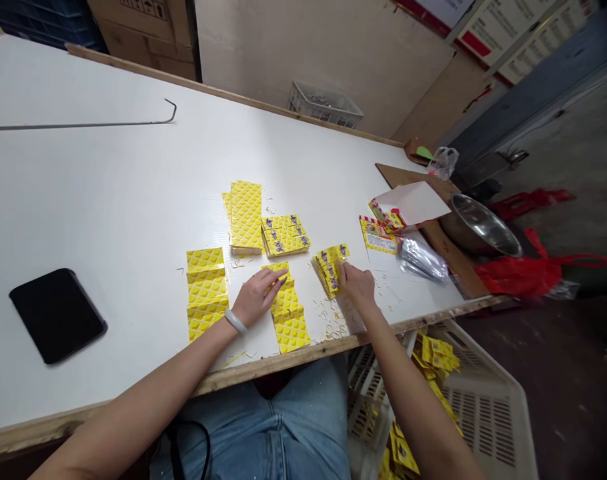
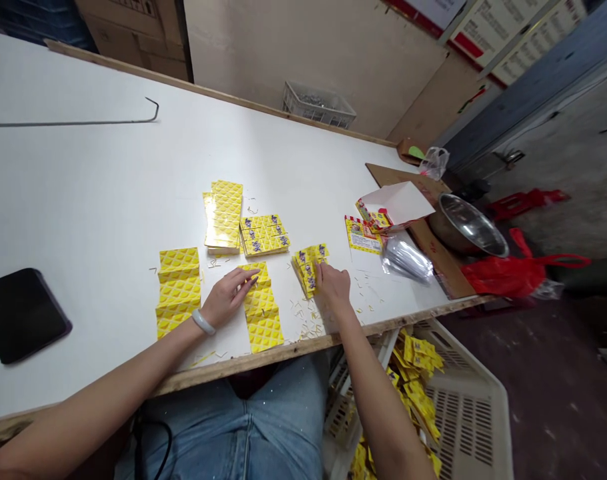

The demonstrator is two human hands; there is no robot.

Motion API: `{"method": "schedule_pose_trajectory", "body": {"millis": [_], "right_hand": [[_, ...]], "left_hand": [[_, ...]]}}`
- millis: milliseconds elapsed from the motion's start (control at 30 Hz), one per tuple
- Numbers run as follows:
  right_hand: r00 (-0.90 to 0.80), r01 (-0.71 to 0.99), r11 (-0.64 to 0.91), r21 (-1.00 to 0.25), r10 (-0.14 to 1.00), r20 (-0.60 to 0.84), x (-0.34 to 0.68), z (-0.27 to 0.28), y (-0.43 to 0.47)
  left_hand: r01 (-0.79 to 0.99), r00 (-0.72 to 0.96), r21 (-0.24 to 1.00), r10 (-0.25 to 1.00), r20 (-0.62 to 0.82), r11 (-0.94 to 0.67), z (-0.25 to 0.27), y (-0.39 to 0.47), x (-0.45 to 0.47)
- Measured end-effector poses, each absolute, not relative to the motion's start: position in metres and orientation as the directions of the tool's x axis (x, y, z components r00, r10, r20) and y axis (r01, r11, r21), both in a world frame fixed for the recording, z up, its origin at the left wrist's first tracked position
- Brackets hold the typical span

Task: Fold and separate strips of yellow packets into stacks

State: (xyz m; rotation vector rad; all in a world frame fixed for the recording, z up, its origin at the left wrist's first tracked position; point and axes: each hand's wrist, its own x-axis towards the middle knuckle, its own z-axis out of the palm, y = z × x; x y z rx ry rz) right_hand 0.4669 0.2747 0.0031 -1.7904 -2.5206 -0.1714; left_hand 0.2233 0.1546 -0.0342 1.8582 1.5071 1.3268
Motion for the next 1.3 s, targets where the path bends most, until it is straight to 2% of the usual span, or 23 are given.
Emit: {"method": "schedule_pose_trajectory", "body": {"millis": [100,200,233,333,400,533,600,667,767,867,967,1033,1167,1233,1300], "right_hand": [[-0.253,0.924,0.318,-0.213,0.925,0.284,0.441,0.01,0.247],[-0.249,0.744,0.398,-0.537,0.911,0.329,0.395,0.003,0.207],[-0.292,0.676,0.425,-0.602,0.904,0.31,0.378,-0.001,0.195],[-0.391,0.604,0.449,-0.659,0.887,0.246,0.337,-0.011,0.169],[-0.413,0.56,0.429,-0.709,0.886,0.209,0.325,-0.009,0.162],[-0.474,0.412,0.31,-0.857,0.876,0.089,0.325,0.008,0.161],[-0.455,0.471,0.267,-0.84,0.89,0.028,0.327,0.013,0.164],[-0.353,0.578,0.242,-0.779,0.935,0.029,0.326,0.012,0.167],[-0.135,0.631,0.21,-0.747,0.978,0.161,0.322,0.002,0.172],[0.018,0.469,0.191,-0.862,0.974,0.226,0.318,-0.005,0.176],[-0.073,0.27,0.173,-0.947,0.984,0.159,0.319,-0.005,0.177],[-0.121,0.246,0.185,-0.951,0.98,0.16,0.326,-0.003,0.178],[-0.099,0.309,0.235,-0.922,0.972,0.214,0.353,0.001,0.187],[-0.099,0.365,0.242,-0.899,0.97,0.221,0.368,0.001,0.194],[-0.139,0.434,0.255,-0.864,0.966,0.216,0.381,-0.002,0.202]], "left_hand": [[0.266,-0.199,0.894,0.887,0.417,-0.36,-0.028,0.157,0.234],[-0.054,-0.289,0.95,0.915,0.28,-0.308,-0.02,0.159,0.247],[-0.133,-0.29,0.954,0.931,0.223,-0.27,-0.018,0.159,0.249],[-0.291,-0.282,0.939,0.954,0.098,-0.182,-0.015,0.159,0.25],[-0.341,-0.281,0.924,0.957,0.075,-0.172,-0.016,0.159,0.245],[-0.213,-0.372,0.957,0.922,0.107,-0.196,-0.019,0.159,0.236],[-0.168,-0.394,0.967,0.912,0.111,-0.19,-0.019,0.159,0.238],[-0.168,-0.387,0.965,0.914,0.123,-0.2,-0.019,0.158,0.242],[-0.2,-0.401,0.948,0.904,0.151,-0.247,-0.017,0.157,0.249],[-0.228,-0.415,0.936,0.897,0.155,-0.267,-0.014,0.157,0.252],[-0.218,-0.369,0.937,0.912,0.179,-0.272,-0.013,0.157,0.252],[-0.16,-0.325,0.95,0.923,0.204,-0.267,-0.014,0.158,0.25],[0.142,-0.183,0.948,0.934,0.307,-0.283,-0.02,0.16,0.238],[0.389,-0.096,0.879,0.937,0.337,-0.276,-0.026,0.16,0.229],[0.633,-0.06,0.747,0.95,0.307,-0.201,-0.033,0.161,0.222]]}}
